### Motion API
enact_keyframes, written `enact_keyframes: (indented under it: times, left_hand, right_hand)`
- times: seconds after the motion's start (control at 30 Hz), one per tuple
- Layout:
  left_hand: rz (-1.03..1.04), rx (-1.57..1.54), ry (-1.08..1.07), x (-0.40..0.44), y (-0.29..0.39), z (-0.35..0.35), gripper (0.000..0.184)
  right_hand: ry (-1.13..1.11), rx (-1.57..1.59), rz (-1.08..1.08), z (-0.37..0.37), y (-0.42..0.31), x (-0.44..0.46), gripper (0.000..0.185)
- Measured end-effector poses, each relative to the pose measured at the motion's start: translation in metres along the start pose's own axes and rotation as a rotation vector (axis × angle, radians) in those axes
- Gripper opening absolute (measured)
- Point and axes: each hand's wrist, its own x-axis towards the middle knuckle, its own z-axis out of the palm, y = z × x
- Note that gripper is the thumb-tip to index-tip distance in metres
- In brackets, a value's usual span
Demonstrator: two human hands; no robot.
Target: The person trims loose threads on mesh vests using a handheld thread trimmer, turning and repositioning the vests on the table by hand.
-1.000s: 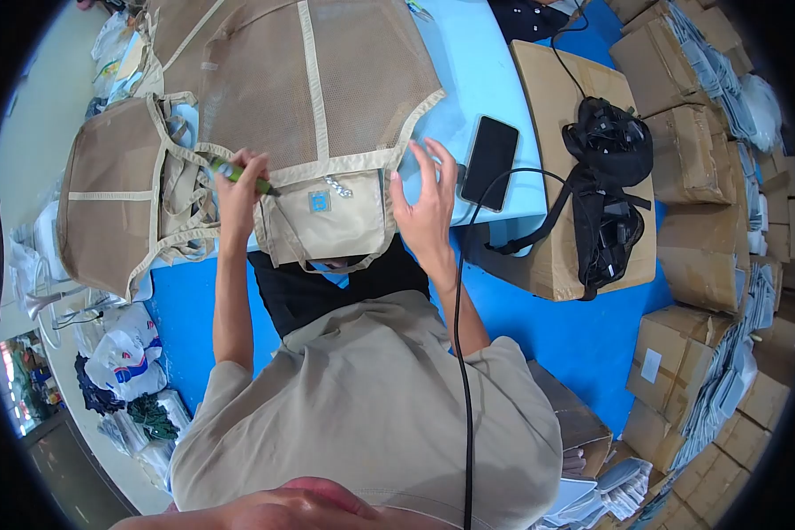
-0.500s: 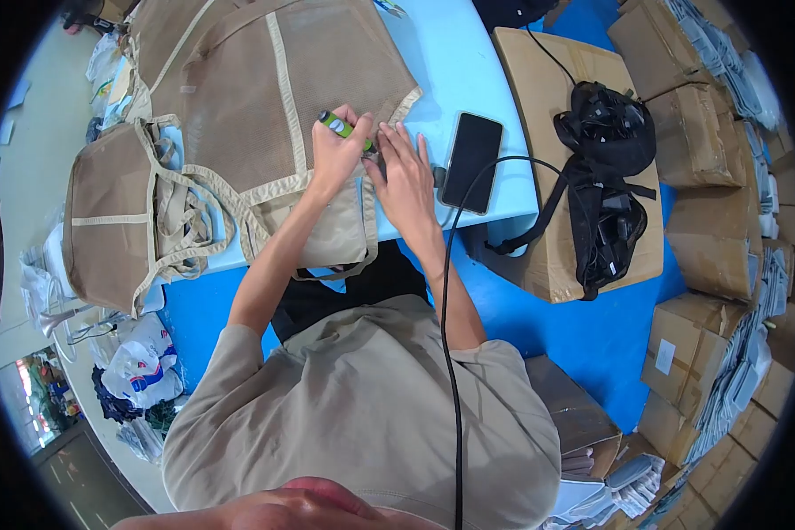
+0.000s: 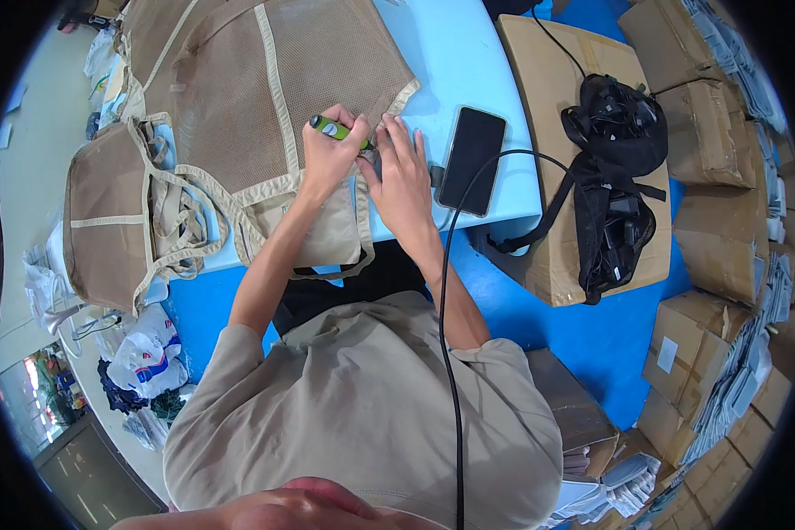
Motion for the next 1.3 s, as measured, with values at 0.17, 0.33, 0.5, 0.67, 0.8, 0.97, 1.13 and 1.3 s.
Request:
enact_keyframes:
  times: [0.17,0.33,0.5,0.67,0.8,0.97,1.13,1.3]
  left_hand:
    - [-0.001,0.013,-0.007,0.000,-0.006,0.000,0.027]
    - [0.004,-0.013,-0.042,-0.001,0.001,0.000,0.026]
    - [-0.015,-0.064,-0.042,-0.004,-0.001,0.001,0.024]
    - [-0.033,-0.031,-0.070,-0.003,0.002,-0.002,0.025]
    - [-0.029,-0.078,-0.035,-0.002,-0.008,0.001,0.025]
    - [-0.026,-0.078,-0.084,-0.003,-0.002,-0.001,0.027]
    - [-0.052,-0.053,-0.093,-0.003,-0.005,-0.002,0.026]
    - [-0.018,-0.080,-0.073,-0.003,-0.005,-0.001,0.029]
  right_hand:
    - [-0.012,-0.015,-0.009,-0.003,-0.001,0.000,0.058]
    - [-0.009,-0.001,-0.018,-0.001,0.000,0.000,0.057]
    - [-0.012,-0.011,-0.021,-0.002,0.000,0.000,0.057]
    - [-0.017,-0.014,-0.024,-0.002,-0.001,0.001,0.058]
    - [-0.020,-0.018,-0.022,-0.003,0.000,0.001,0.059]
    - [-0.027,-0.014,-0.019,-0.003,-0.002,0.001,0.059]
    - [-0.028,-0.024,-0.029,-0.004,0.000,0.001,0.058]
    - [-0.027,-0.018,-0.025,-0.002,-0.001,0.002,0.058]
